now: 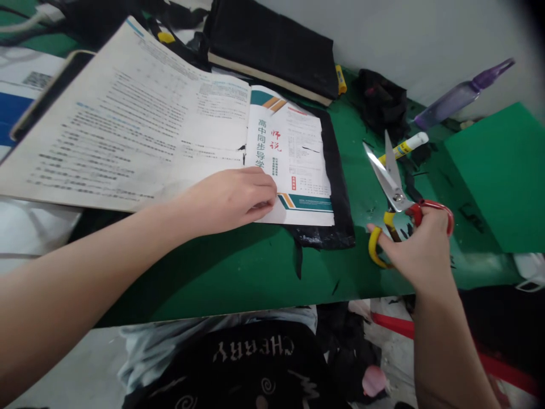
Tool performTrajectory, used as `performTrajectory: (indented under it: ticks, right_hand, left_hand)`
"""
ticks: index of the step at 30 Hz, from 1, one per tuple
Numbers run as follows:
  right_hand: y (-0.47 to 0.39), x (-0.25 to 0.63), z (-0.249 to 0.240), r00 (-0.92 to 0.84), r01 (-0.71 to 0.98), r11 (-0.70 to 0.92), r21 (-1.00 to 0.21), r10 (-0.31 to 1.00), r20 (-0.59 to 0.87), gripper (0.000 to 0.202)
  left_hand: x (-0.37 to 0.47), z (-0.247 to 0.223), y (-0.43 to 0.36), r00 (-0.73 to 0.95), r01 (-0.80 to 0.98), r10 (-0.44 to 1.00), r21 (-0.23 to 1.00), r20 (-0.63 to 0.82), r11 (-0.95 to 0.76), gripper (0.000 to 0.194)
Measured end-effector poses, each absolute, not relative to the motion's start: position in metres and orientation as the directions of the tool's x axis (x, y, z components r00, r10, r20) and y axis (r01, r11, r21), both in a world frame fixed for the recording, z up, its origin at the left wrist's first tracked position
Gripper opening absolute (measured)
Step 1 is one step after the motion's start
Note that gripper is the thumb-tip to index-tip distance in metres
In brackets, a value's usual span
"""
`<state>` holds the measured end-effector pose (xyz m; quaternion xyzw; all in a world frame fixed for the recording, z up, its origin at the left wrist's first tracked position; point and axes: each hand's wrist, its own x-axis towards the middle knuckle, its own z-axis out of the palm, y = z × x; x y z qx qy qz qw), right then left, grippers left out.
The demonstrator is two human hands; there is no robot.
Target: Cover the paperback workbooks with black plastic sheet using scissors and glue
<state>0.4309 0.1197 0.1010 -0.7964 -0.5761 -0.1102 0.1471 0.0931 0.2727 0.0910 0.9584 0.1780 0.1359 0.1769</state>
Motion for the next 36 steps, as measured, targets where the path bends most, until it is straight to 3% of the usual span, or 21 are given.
performTrajectory:
  ticks: [8, 12, 17, 25, 36]
  right_hand:
    - [0.103, 0.393, 0.117, 0.127, 0.987, -0.153, 0.052, 0.932, 0.338, 0.048]
    - [0.092, 0.385, 0.12, -0.036, 0.991, 0.007, 0.132, 0.975, 0.22, 0.045]
    - [0.087, 0.387, 0.114, -0.229, 0.957, 0.184, 0.223, 0.954, 0.193, 0.042]
    - [0.093, 0.379, 0.115, -0.301, 0.915, 0.249, 0.316, 0.945, 0.125, 0.043]
    - [0.098, 0.39, 0.116, -0.358, 0.901, 0.321, 0.292, 0.93, 0.082, 0.041]
  left_hand:
    - [0.093, 0.092, 0.273, 0.913, 0.301, 0.365, 0.303, 0.181, -0.904, 0.028]
    - [0.092, 0.095, 0.274, 0.882, 0.394, 0.441, 0.253, 0.167, -0.883, 0.032]
    - [0.091, 0.096, 0.275, 0.872, 0.419, 0.465, 0.258, 0.153, -0.871, 0.034]
    - [0.09, 0.1, 0.276, 0.856, 0.479, 0.515, 0.311, 0.04, -0.821, 0.029]
    - [0.091, 0.101, 0.276, 0.848, 0.496, 0.53, 0.323, 0.02, -0.806, 0.025]
